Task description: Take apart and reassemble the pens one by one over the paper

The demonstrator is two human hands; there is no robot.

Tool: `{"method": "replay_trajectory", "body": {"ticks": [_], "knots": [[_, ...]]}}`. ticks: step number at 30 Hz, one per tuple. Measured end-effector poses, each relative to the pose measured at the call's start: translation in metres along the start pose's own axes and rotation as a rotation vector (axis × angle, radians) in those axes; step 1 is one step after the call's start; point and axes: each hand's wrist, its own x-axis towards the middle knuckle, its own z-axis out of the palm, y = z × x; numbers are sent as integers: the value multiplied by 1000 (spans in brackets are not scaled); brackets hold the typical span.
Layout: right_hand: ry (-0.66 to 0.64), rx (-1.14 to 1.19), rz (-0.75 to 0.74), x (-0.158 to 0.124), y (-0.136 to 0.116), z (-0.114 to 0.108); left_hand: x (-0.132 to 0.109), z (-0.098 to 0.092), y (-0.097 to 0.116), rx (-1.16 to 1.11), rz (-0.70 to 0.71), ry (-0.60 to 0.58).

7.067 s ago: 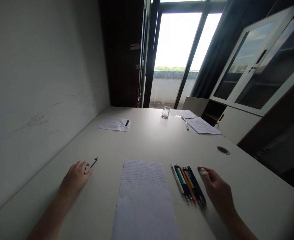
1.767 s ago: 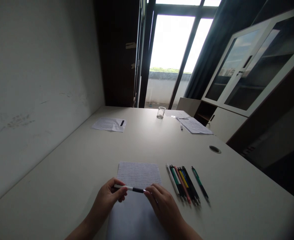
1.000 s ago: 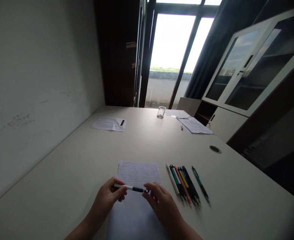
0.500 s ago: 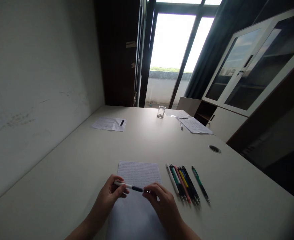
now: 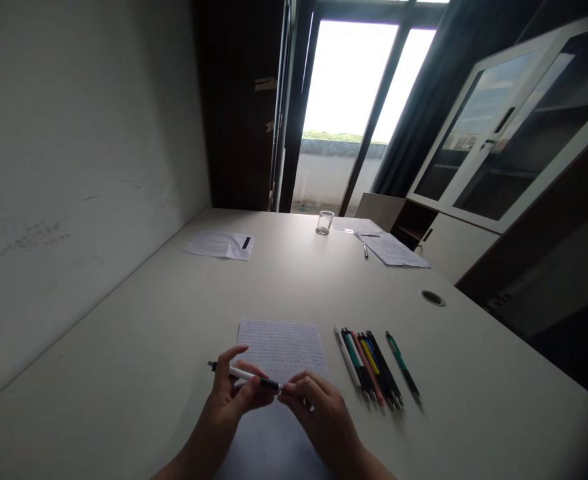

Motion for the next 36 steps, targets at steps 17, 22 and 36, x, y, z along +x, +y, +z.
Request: {"method": "replay_trajectory", "body": {"ticks": [17, 22, 36], "knots": [[-20, -22, 19, 3, 0, -5, 4, -6, -2, -15, 134, 23], [-76, -8, 48, 2, 5, -5, 13, -13, 10, -19, 183, 146], [-443, -323, -163, 21, -6, 13, 34, -63, 20, 110, 278, 284]]}}
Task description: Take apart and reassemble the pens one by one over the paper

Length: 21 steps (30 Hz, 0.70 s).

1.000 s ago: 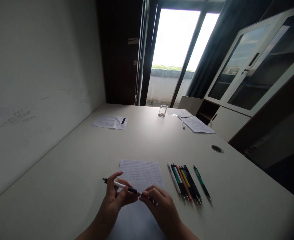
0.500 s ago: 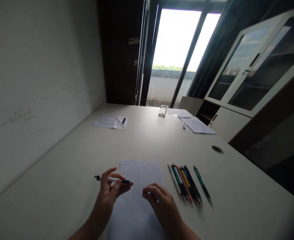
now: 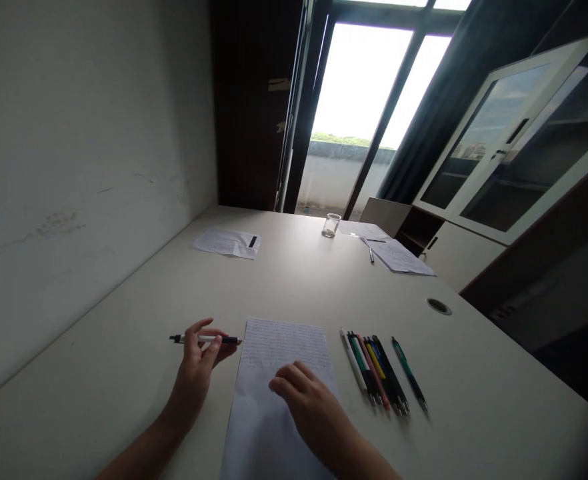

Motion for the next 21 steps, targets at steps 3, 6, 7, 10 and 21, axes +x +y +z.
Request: {"method": "replay_trajectory", "body": {"ticks": [3, 6, 7, 10, 21], "knots": [[-98, -58, -47, 10, -9, 1, 1, -1, 3, 5, 5, 7], [-175, -113, -68, 19, -16, 2, 1, 1, 5, -7, 11, 20], [-194, -127, -73, 21, -18, 2, 0, 1, 5, -11, 11, 16], [-234, -148, -91, 26, -20, 4, 0, 2, 4, -16, 8, -3], [-176, -95, -83, 23, -19, 7, 0, 0, 2, -26, -9, -12]]}}
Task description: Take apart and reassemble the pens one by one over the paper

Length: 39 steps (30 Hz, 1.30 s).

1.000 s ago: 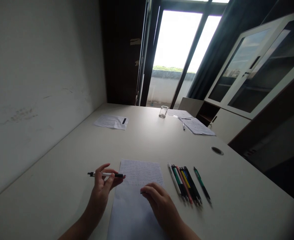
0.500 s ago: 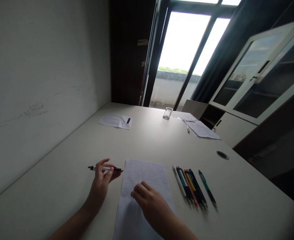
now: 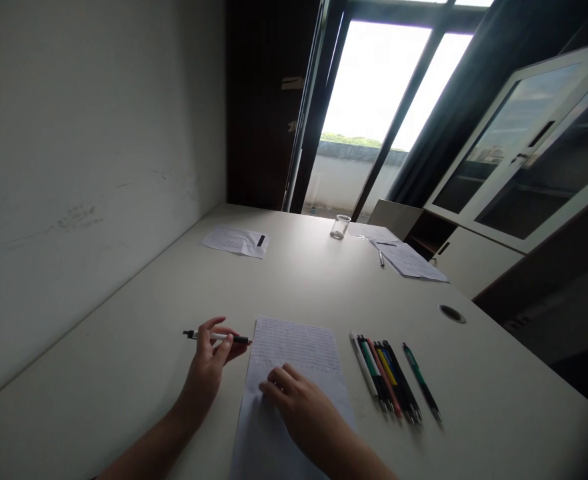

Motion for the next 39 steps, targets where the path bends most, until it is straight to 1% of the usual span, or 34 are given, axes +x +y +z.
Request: {"method": "replay_trajectory", "body": {"ticks": [4, 9, 12, 17, 23, 25, 31, 39], "knots": [[107, 83, 63, 0, 7, -8, -1, 0, 3, 3, -10, -15], [364, 237, 199, 1, 19, -16, -5, 5, 9, 4, -50, -53], [429, 304, 251, 3, 20, -15, -9, 8, 11, 6, -69, -111], [460, 378, 263, 6, 13, -12, -14, 10, 8, -3, -81, -217], [459, 373, 255, 7, 8, -8, -18, 10, 7, 2, -109, -290], [460, 378, 263, 6, 9, -7, -19, 11, 9, 5, -113, -286], [493, 395, 285, 2, 12, -7, -18, 15, 12, -80, -114, -184], [501, 393, 287, 3, 12, -8, -19, 15, 12, -127, -110, -168]]}}
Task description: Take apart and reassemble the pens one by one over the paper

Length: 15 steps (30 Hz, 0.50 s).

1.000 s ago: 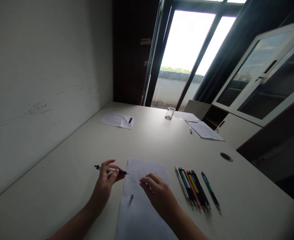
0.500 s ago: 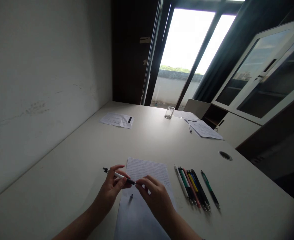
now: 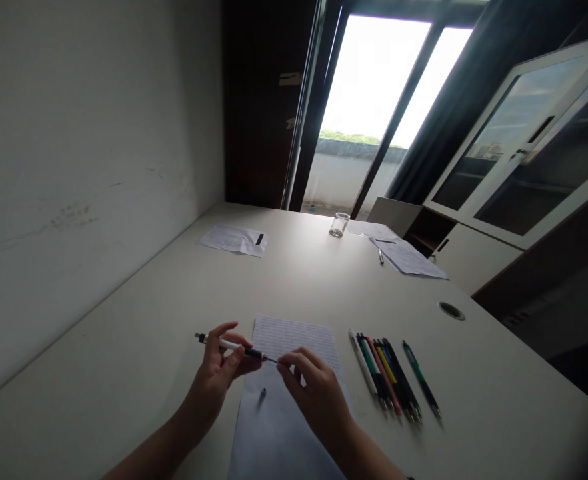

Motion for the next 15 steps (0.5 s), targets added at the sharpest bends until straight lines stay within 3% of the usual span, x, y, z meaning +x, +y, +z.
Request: {"method": "replay_trajectory", "body": {"ticks": [15], "knots": [[94, 107, 37, 1, 6, -7, 4, -5, -2, -28, 46, 76]]}}
